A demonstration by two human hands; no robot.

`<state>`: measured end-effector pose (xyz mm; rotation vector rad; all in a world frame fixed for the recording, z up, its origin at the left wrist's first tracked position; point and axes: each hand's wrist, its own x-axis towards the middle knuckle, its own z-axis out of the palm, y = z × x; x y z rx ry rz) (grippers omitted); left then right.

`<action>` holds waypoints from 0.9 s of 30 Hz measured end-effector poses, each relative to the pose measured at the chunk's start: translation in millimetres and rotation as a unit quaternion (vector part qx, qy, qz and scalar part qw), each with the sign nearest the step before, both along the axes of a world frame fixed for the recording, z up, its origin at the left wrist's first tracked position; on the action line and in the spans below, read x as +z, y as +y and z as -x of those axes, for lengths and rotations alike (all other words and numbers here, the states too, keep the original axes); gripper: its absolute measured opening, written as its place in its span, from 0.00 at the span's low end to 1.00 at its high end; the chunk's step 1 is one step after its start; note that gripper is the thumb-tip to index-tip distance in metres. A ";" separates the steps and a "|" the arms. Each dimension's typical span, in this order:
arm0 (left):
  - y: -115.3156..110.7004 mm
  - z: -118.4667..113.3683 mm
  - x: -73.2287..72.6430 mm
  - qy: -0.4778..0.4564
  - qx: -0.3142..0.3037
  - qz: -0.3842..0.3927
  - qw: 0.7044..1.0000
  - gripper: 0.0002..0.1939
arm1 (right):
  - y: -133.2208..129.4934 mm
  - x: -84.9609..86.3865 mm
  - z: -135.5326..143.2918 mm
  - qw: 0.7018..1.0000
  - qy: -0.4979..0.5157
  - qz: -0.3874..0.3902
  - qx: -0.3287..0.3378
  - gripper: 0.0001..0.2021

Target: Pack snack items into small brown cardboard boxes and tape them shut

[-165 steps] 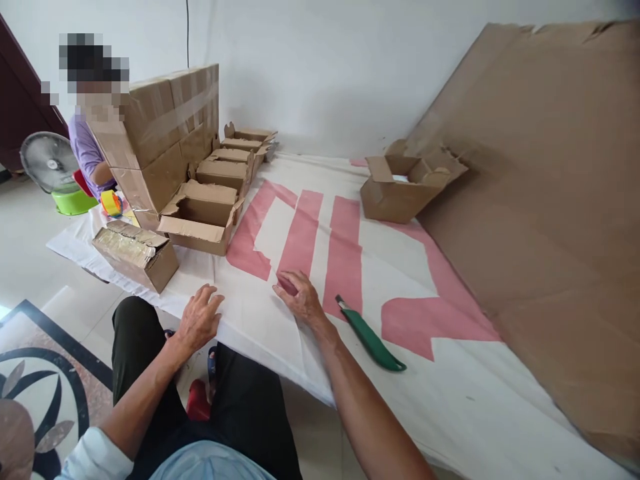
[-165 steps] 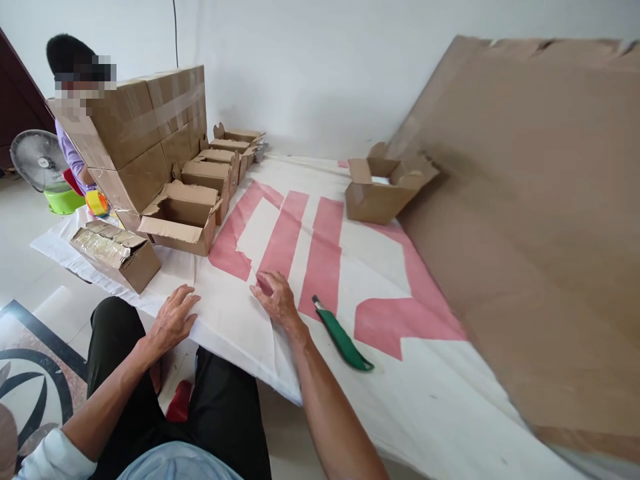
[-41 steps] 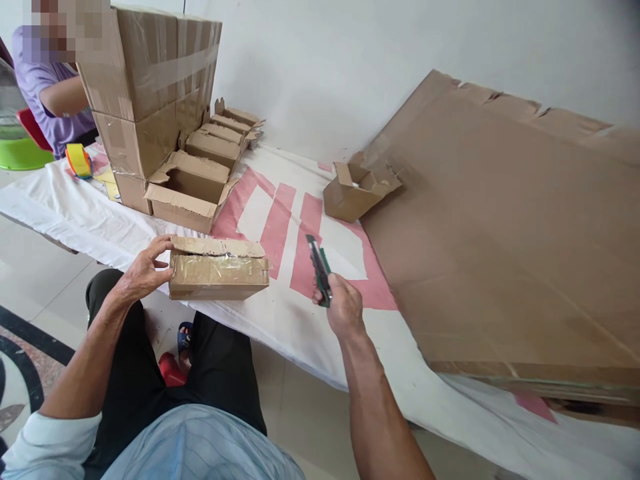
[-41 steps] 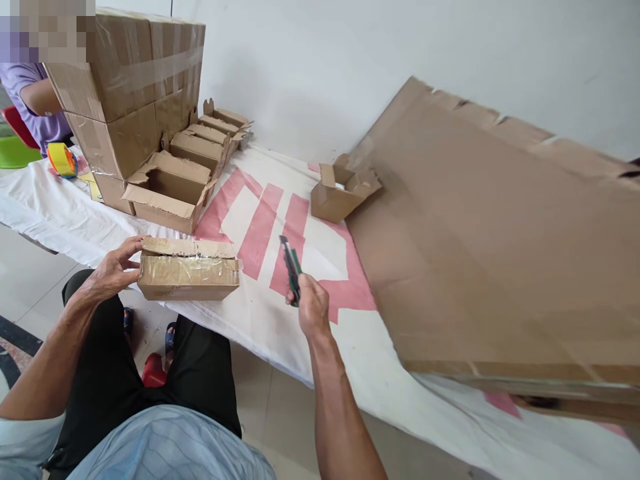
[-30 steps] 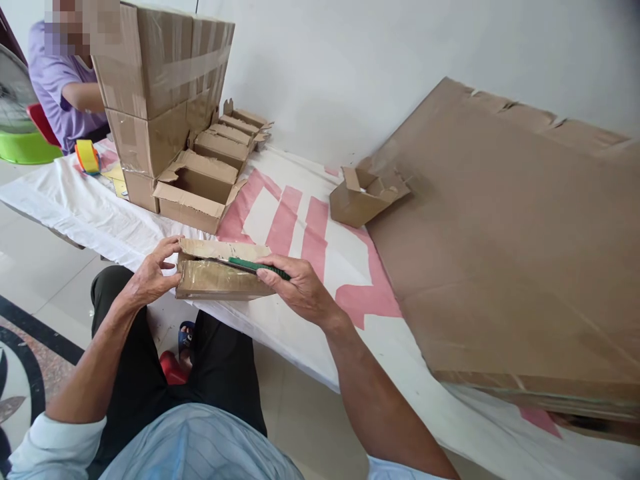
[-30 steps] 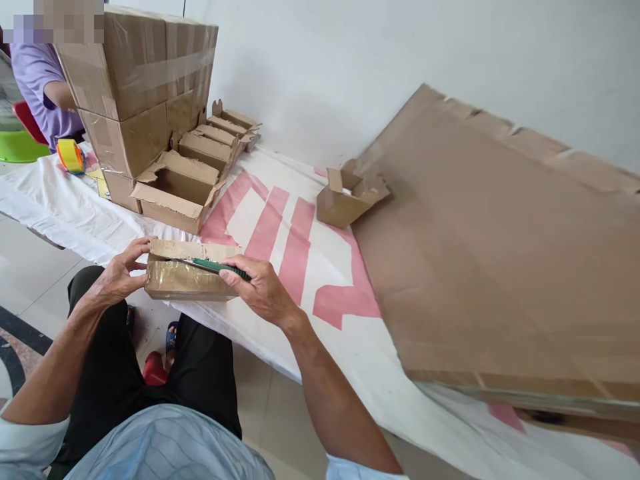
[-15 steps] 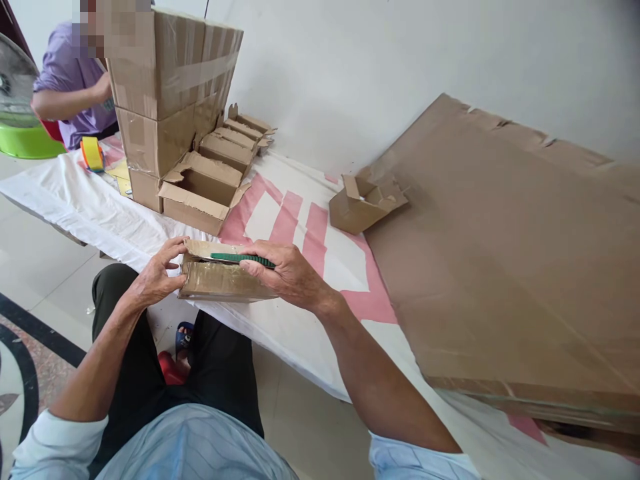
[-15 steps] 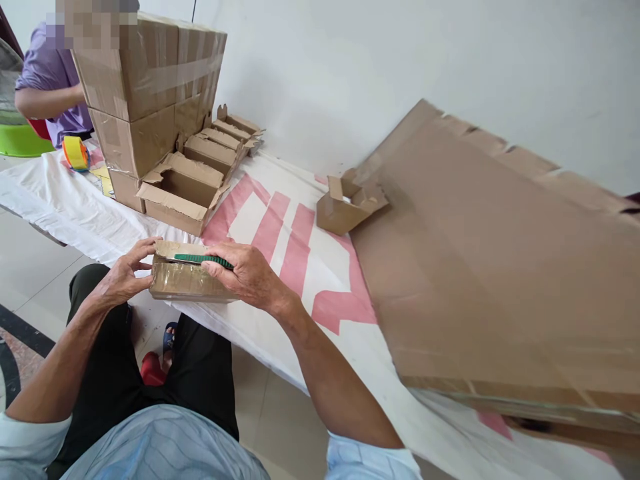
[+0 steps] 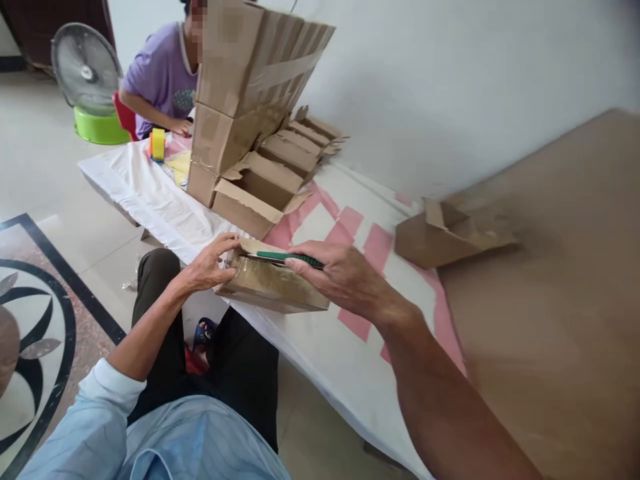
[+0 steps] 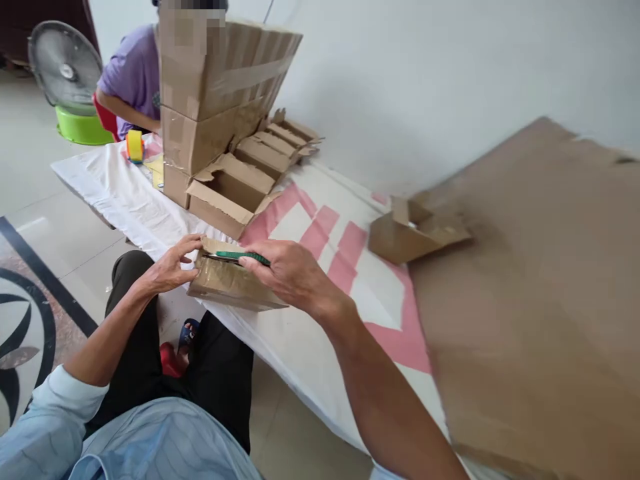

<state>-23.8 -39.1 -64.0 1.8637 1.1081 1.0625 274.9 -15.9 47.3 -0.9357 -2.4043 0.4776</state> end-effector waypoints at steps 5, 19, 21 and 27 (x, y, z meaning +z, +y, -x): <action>1.9 5.8 11.0 0.004 0.003 0.008 1.000 0.31 | 14.0 15.2 11.9 1.000 -0.023 -0.001 0.005 0.13; 5.0 10.3 14.0 0.012 0.009 0.011 1.000 0.32 | 11.7 19.2 16.3 0.998 -0.053 -0.044 0.002 0.15; 5.1 11.6 14.0 0.018 0.009 0.014 1.000 0.33 | 11.7 20.7 19.0 0.994 -0.098 -0.042 -0.007 0.15; 8.6 15.6 11.8 0.022 0.015 0.022 0.999 0.35 | 11.9 29.6 25.8 0.984 -0.171 -0.033 -0.022 0.17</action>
